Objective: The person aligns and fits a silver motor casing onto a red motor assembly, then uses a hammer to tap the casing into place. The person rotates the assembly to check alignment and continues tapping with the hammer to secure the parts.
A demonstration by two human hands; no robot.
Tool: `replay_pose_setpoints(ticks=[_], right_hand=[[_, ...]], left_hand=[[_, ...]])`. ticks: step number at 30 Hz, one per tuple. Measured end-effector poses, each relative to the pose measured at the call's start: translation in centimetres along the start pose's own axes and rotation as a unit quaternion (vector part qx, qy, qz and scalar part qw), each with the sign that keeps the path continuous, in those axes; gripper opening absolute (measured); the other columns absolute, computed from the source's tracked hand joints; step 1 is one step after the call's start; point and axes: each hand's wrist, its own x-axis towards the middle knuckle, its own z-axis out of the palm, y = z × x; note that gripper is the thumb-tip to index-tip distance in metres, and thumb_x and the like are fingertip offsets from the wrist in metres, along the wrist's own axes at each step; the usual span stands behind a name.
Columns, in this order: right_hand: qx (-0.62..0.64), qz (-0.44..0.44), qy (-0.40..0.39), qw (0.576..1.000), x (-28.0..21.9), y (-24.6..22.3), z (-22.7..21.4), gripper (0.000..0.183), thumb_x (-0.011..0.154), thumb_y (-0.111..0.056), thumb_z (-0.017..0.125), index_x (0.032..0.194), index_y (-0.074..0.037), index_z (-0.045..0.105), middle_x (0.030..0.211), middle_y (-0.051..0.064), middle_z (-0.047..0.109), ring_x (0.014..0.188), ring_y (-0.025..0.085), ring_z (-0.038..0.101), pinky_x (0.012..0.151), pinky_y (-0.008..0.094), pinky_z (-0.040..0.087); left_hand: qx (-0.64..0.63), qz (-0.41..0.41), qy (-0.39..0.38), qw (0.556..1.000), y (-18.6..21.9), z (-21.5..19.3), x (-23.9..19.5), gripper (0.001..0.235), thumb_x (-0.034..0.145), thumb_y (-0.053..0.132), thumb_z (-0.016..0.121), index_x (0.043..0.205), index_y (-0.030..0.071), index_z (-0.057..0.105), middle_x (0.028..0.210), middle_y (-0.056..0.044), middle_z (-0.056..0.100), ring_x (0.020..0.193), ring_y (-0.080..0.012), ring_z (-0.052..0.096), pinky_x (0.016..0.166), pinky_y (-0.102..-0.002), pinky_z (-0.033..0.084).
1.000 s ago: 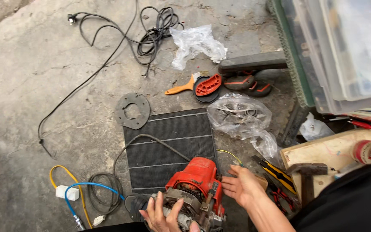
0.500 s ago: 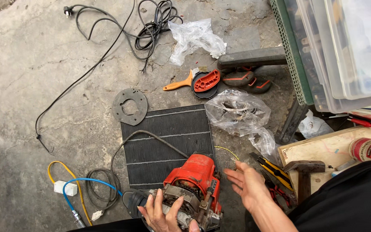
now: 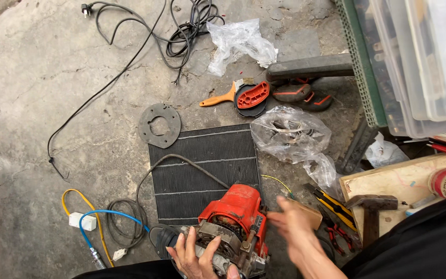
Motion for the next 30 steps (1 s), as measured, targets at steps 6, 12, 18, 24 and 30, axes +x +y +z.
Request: replay_pose_setpoints(ticks=[6,12,18,24,30], right_hand=[[-0.011,-0.009,0.017,1.000,2.3,1.1,0.3,0.049,0.113,-0.030,0.057,0.156,-0.007,0.061,0.136,0.032,0.078,0.123,0.038,0.069,0.094,0.042,0.034],[-0.026,-0.045,0.037,0.998,1.7,0.9,-0.9,0.051,0.110,-0.029,0.056,0.156,-0.007,0.061,0.128,0.028,0.081,0.148,0.035,0.063,0.136,0.055,0.029],[-0.007,-0.016,0.008,1.000,1.4,1.2,-0.8,0.054,0.114,-0.025,0.052,0.166,-0.012,0.053,0.132,0.033,0.073,0.148,0.041,0.060,0.134,0.052,0.032],[-0.014,-0.006,-0.002,1.000,2.9,2.6,-0.3,0.047,0.114,-0.027,0.052,0.158,-0.011,0.058,0.145,0.027,0.077,0.150,0.037,0.061,0.136,0.053,0.028],[-0.014,-0.038,0.025,0.999,0.4,1.1,-0.7,0.043,0.114,-0.022,0.055,0.152,-0.003,0.064,0.144,0.026,0.078,0.145,0.038,0.066,0.134,0.051,0.037]], left_hand=[[-0.001,0.007,0.024,1.000,0.6,0.4,0.3,0.066,0.103,0.077,0.034,0.115,0.028,0.077,0.158,-0.016,0.057,0.158,-0.0388,0.045,0.145,-0.065,0.016],[-0.001,0.007,0.011,1.000,-0.2,0.4,-0.4,0.067,0.100,0.079,0.036,0.114,0.030,0.078,0.159,-0.014,0.056,0.158,-0.0375,0.043,0.145,-0.064,0.014],[0.004,0.005,0.017,1.000,0.3,-0.1,0.2,0.068,0.104,0.078,0.033,0.118,0.028,0.076,0.159,-0.015,0.057,0.158,-0.0391,0.045,0.145,-0.063,0.016],[-0.002,0.009,0.013,1.000,0.5,-0.2,0.1,0.064,0.103,0.074,0.036,0.124,0.028,0.073,0.161,-0.015,0.056,0.159,-0.0403,0.044,0.145,-0.063,0.015],[-0.003,0.033,0.000,0.999,-1.2,-0.3,-0.6,0.060,0.096,0.074,0.042,0.128,0.030,0.070,0.162,-0.016,0.054,0.158,-0.0409,0.045,0.144,-0.063,0.014]])
